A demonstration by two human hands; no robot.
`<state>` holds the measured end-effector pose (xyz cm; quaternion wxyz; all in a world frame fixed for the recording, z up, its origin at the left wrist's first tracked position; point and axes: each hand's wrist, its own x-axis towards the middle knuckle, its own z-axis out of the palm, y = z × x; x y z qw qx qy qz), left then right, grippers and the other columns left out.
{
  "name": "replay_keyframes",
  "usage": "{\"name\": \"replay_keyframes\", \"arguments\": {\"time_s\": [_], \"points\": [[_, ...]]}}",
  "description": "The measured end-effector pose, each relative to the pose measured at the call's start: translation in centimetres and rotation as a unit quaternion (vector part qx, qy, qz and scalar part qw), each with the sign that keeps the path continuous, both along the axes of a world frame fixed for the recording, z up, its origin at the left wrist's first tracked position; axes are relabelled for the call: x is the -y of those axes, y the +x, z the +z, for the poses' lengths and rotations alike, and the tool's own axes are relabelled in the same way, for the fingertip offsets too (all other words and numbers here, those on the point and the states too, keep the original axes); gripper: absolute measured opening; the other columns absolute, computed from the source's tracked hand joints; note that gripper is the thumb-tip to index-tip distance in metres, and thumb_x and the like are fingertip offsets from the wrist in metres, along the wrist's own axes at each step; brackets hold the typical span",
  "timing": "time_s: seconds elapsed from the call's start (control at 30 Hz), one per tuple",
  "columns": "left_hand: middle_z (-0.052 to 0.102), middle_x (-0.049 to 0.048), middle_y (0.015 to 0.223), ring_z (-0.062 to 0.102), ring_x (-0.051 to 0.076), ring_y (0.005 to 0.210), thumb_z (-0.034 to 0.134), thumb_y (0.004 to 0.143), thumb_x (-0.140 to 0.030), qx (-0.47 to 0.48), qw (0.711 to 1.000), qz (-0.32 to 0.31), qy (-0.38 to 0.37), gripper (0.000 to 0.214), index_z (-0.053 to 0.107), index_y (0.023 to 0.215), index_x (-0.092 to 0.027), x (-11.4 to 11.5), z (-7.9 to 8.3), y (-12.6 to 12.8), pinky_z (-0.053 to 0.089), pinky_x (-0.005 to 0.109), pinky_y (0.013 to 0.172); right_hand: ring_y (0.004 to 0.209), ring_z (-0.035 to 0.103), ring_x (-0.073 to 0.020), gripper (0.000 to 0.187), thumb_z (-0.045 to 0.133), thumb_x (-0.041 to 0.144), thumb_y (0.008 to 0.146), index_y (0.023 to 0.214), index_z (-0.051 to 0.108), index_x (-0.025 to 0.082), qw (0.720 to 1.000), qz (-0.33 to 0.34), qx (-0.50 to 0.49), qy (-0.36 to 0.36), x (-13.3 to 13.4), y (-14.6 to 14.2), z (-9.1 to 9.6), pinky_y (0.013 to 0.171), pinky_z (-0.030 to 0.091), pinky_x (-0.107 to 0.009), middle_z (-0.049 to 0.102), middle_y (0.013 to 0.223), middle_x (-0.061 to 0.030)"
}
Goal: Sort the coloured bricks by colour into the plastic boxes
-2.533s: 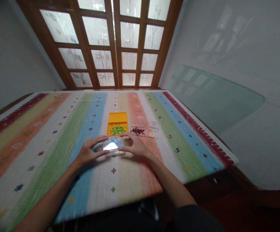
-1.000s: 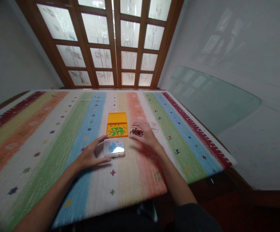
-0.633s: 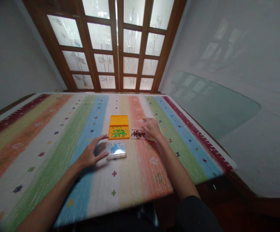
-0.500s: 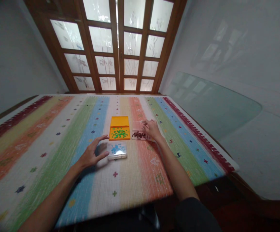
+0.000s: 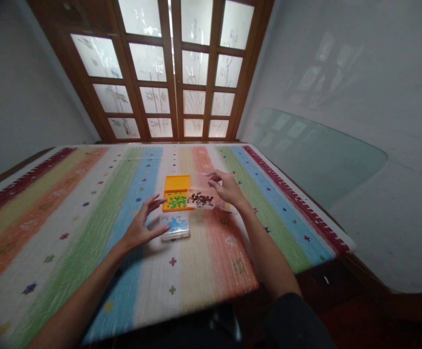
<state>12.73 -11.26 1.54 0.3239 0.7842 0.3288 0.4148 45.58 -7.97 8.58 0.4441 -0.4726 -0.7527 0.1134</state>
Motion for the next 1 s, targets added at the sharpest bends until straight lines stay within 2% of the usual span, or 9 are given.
{"name": "replay_keyframes", "arguments": {"time_s": [0.17, 0.33, 0.5, 0.6, 0.73, 0.83, 0.9, 1.0], "points": [[0.047, 0.0183, 0.155, 0.048, 0.034, 0.142, 0.088, 0.075, -0.039, 0.041, 0.998, -0.047, -0.005, 0.118, 0.009, 0.162, -0.032, -0.6, 0.6, 0.8, 0.038, 0.06, 0.118, 0.074, 0.071, -0.0184, 0.015, 0.065, 0.021, 0.088, 0.103, 0.071, 0.021, 0.998, 0.065, -0.002, -0.003, 1.2, -3.6, 1.3, 0.077, 0.053, -0.032, 0.076, 0.079, -0.0019], [0.05, 0.0173, 0.152, 0.053, 0.034, 0.137, 0.09, 0.073, -0.036, 0.071, 0.995, -0.075, 0.0, 0.122, 0.008, 0.163, -0.035, -0.8, 1.0, 0.9, 0.041, 0.06, 0.116, 0.076, 0.07, -0.0185, 0.015, 0.067, 0.021, 0.09, 0.104, 0.072, 0.022, 0.995, 0.098, 0.006, 0.014, 1.5, -6.5, 1.1, 0.078, 0.053, -0.033, 0.075, 0.078, -0.0011], [0.061, 0.0131, 0.137, 0.064, 0.03, 0.124, 0.09, 0.073, -0.031, 0.098, 0.992, -0.076, -0.009, 0.109, 0.024, 0.16, -0.032, -0.5, 1.5, 0.6, 0.051, 0.053, 0.11, 0.082, 0.071, -0.0191, 0.014, 0.064, 0.026, 0.096, 0.106, 0.072, 0.022, 0.993, 0.108, 0.013, 0.035, 2.0, -7.7, 1.0, 0.085, 0.053, -0.036, 0.076, 0.087, -0.0035], [0.063, 0.0109, 0.134, 0.068, 0.027, 0.118, 0.09, 0.073, -0.031, 0.114, 0.991, -0.07, -0.017, 0.095, 0.039, 0.153, -0.03, -0.3, 1.8, 0.4, 0.055, 0.048, 0.106, 0.094, 0.071, -0.0213, 0.023, 0.062, 0.036, 0.099, 0.114, 0.07, 0.021, 0.988, 0.146, 0.009, 0.042, 2.7, -7.8, 1.1, 0.09, 0.054, -0.039, 0.076, 0.102, -0.007], [0.065, 0.0098, 0.13, 0.069, 0.026, 0.115, 0.09, 0.072, -0.032, 0.139, 0.988, -0.062, -0.031, 0.075, 0.052, 0.137, -0.026, -0.2, 2.2, 0.3, 0.056, 0.047, 0.106, 0.118, 0.064, -0.0266, 0.056, 0.076, 0.05, 0.088, 0.135, 0.06, 0.024, 0.971, 0.227, 0.016, 0.066, 3.8, -7.6, 0.6, 0.103, 0.051, -0.045, 0.069, 0.125, -0.0109], [0.068, 0.0091, 0.123, 0.07, 0.025, 0.112, 0.09, 0.072, -0.035, 0.149, 0.987, -0.051, -0.042, 0.066, 0.056, 0.128, -0.023, -0.1, 2.3, 0.4, 0.057, 0.045, 0.104, 0.132, 0.055, -0.0299, 0.079, 0.085, 0.05, 0.078, 0.145, 0.051, 0.028, 0.963, 0.255, 0.036, 0.08, 4.5, -7.7, -0.3, 0.111, 0.046, -0.051, 0.06, 0.138, -0.0126], [0.069, 0.0088, 0.12, 0.07, 0.025, 0.11, 0.09, 0.073, -0.037, 0.155, 0.986, -0.045, -0.049, 0.062, 0.057, 0.124, -0.022, -0.1, 2.5, 0.4, 0.058, 0.043, 0.101, 0.135, 0.052, -0.0299, 0.08, 0.085, 0.045, 0.079, 0.149, 0.047, 0.031, 0.96, 0.262, 0.038, 0.087, 4.9, -7.8, -0.9, 0.111, 0.046, -0.052, 0.057, 0.142, -0.0126], [0.07, 0.0092, 0.117, 0.07, 0.024, 0.109, 0.089, 0.073, -0.038, 0.162, 0.984, -0.051, -0.058, 0.059, 0.058, 0.121, -0.021, 0.0, 2.7, 0.5, 0.058, 0.041, 0.1, 0.134, 0.053, -0.0281, 0.069, 0.078, 0.034, 0.089, 0.15, 0.046, 0.033, 0.962, 0.254, 0.024, 0.098, 5.3, -8.1, -1.7, 0.11, 0.047, -0.051, 0.057, 0.141, -0.0114]]}}
